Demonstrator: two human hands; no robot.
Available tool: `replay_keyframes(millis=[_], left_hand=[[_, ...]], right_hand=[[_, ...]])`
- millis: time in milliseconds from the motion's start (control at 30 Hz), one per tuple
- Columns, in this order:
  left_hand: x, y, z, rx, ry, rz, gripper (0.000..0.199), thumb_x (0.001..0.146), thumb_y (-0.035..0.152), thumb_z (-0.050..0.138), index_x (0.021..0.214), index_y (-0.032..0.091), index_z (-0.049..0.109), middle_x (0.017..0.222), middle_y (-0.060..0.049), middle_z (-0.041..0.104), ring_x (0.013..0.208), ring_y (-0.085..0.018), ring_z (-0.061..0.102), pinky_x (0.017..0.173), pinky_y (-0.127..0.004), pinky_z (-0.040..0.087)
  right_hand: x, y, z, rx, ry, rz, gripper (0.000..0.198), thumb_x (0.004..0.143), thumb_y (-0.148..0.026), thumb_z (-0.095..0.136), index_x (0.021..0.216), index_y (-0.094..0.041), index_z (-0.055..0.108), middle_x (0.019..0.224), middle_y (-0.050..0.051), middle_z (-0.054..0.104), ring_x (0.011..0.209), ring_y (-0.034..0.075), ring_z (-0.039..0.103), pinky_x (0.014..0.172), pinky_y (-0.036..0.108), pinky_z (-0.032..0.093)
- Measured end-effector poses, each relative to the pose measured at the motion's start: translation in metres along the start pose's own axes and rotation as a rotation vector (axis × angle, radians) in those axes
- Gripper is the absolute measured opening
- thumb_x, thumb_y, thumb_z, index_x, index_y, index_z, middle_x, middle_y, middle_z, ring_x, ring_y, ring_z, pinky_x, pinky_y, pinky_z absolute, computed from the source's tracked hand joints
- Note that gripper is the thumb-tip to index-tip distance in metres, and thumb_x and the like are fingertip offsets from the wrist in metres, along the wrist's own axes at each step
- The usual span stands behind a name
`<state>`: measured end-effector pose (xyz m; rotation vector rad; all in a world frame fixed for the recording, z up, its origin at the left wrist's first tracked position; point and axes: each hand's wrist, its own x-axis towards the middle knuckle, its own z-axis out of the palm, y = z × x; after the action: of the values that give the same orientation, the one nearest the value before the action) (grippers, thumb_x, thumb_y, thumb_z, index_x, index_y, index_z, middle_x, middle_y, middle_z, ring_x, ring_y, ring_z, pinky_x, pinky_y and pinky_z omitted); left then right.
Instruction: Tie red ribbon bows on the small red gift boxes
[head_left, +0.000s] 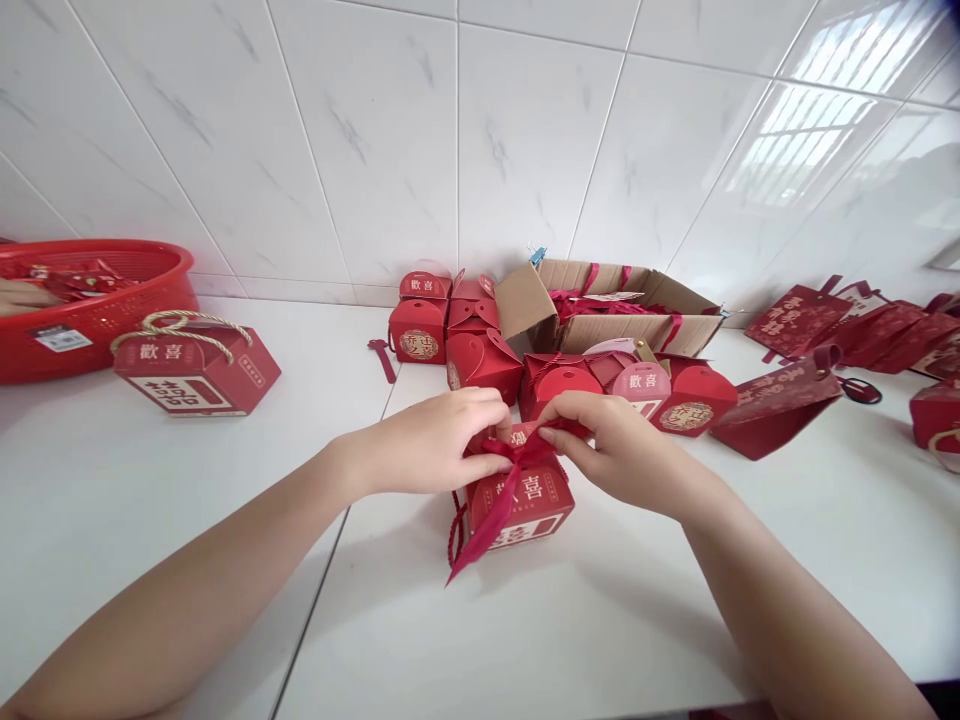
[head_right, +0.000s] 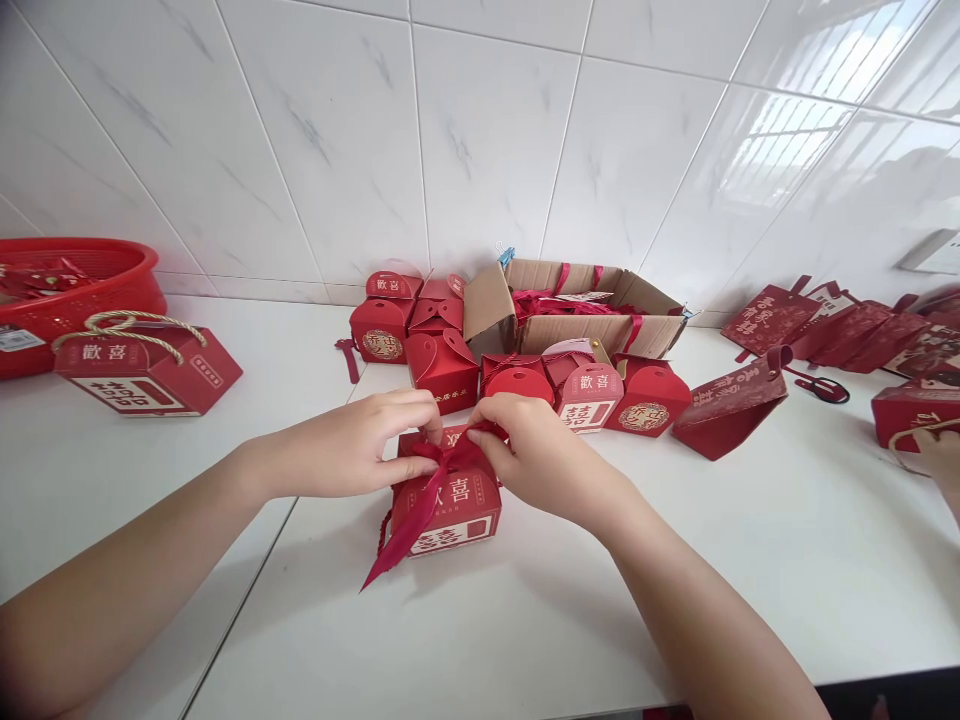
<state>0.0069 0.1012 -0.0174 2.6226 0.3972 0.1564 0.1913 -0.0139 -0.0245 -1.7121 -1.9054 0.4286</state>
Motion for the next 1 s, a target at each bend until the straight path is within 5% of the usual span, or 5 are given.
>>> replay_keyframes(millis=[133,333,533,833,1000], left_hand=[[0.001,0.002,0.006,-0.099,0.034,0.041,0.019,0.09,0.025,0.046,0.1,0.02,0.061,0.098,-0.004,0.061,0.087,-0.016,0.058,0.072,-0.026,0.046],[0.008,0.007,0.023,-0.119,0.112,0.011,0.02,0.089,0.033,0.049,0.082,0.017,0.058,0.085,-0.003,0.063,0.077,-0.015,0.058,0.067,-0.027,0.045],[0.011,0.004,0.026,-0.155,0.077,0.021,0.02,0.092,0.03,0.045,0.083,0.017,0.059,0.078,-0.001,0.064,0.065,-0.012,0.056,0.056,-0.024,0.041],[0.013,0.004,0.024,-0.306,0.07,-0.067,0.028,0.091,0.04,0.046,0.077,0.018,0.058,0.059,0.004,0.05,0.051,-0.008,0.042,0.046,-0.021,0.031],[0.014,0.004,0.027,-0.314,0.103,-0.106,0.025,0.088,0.037,0.05,0.074,0.019,0.056,0.05,0.006,0.041,0.046,-0.008,0.034,0.045,-0.022,0.028]], right_hand=[[0.003,-0.001,0.004,0.034,0.04,-0.013,0.017,0.087,-0.017,0.047,0.082,-0.019,0.062,0.083,0.003,0.067,0.072,0.014,0.06,0.061,0.024,0.045],[-0.003,-0.006,0.001,0.039,0.04,0.06,0.012,0.088,-0.021,0.048,0.085,-0.021,0.06,0.08,0.0,0.067,0.065,0.012,0.057,0.056,0.022,0.042],[-0.021,-0.012,-0.002,-0.153,0.022,0.162,0.01,0.086,-0.023,0.048,0.093,-0.024,0.041,0.056,-0.006,0.051,0.048,0.013,0.044,0.043,0.022,0.03],[-0.033,-0.023,0.006,-0.376,-0.008,0.201,0.013,0.086,-0.02,0.047,0.086,-0.023,0.034,0.053,-0.004,0.048,0.044,0.015,0.043,0.042,0.023,0.024],[-0.041,-0.032,0.018,-0.516,-0.174,0.007,0.015,0.08,-0.007,0.045,0.081,-0.022,0.041,0.051,-0.004,0.042,0.038,0.012,0.029,0.038,0.025,0.014]])
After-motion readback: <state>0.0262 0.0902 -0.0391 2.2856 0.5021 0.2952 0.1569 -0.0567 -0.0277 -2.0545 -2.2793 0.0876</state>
